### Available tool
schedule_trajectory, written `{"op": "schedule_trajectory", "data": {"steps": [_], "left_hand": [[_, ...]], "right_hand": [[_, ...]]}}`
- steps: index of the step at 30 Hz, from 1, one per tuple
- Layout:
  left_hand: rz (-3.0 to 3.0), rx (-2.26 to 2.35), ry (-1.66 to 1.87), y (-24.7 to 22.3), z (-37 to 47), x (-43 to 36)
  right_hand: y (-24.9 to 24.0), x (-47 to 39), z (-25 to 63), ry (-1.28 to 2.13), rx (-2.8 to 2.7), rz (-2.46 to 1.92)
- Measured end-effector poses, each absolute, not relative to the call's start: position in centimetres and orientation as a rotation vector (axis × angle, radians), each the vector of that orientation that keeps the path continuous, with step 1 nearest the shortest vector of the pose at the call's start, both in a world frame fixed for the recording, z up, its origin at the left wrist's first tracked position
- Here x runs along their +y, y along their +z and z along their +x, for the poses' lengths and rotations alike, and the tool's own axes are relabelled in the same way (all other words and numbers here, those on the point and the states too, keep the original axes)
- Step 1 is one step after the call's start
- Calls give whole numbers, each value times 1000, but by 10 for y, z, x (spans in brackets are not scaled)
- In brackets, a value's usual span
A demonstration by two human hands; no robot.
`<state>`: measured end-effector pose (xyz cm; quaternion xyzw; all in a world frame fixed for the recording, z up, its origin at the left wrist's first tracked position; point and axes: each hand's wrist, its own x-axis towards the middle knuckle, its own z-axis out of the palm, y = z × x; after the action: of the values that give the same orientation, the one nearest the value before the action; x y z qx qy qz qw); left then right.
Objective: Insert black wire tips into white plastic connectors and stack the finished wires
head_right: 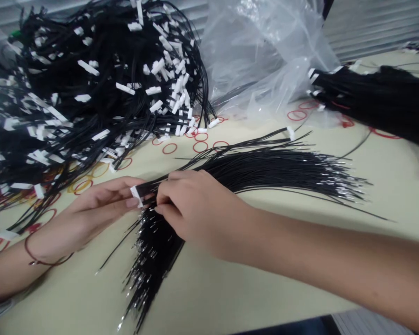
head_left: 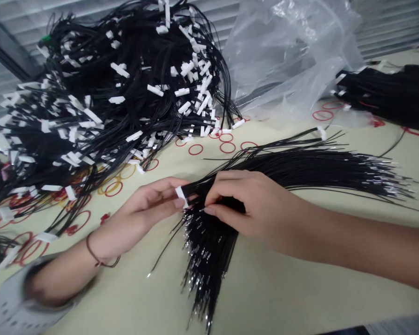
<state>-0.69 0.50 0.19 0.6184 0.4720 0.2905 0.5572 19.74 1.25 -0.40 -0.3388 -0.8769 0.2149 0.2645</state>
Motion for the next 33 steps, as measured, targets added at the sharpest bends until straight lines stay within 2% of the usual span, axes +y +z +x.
{"op": "schedule_trajectory", "data": {"steps": [4, 13, 33], "left_hand": [[1519, 1127, 675, 2, -6, 5], [1555, 1150, 654, 5, -3, 3], [1452, 1109, 712, 5, 0, 2]], "right_hand": [[-3, 12, 196, 648, -2263, -931], [-7, 14, 197, 364, -2343, -906], [-11, 13, 197, 231, -2398, -980]]}}
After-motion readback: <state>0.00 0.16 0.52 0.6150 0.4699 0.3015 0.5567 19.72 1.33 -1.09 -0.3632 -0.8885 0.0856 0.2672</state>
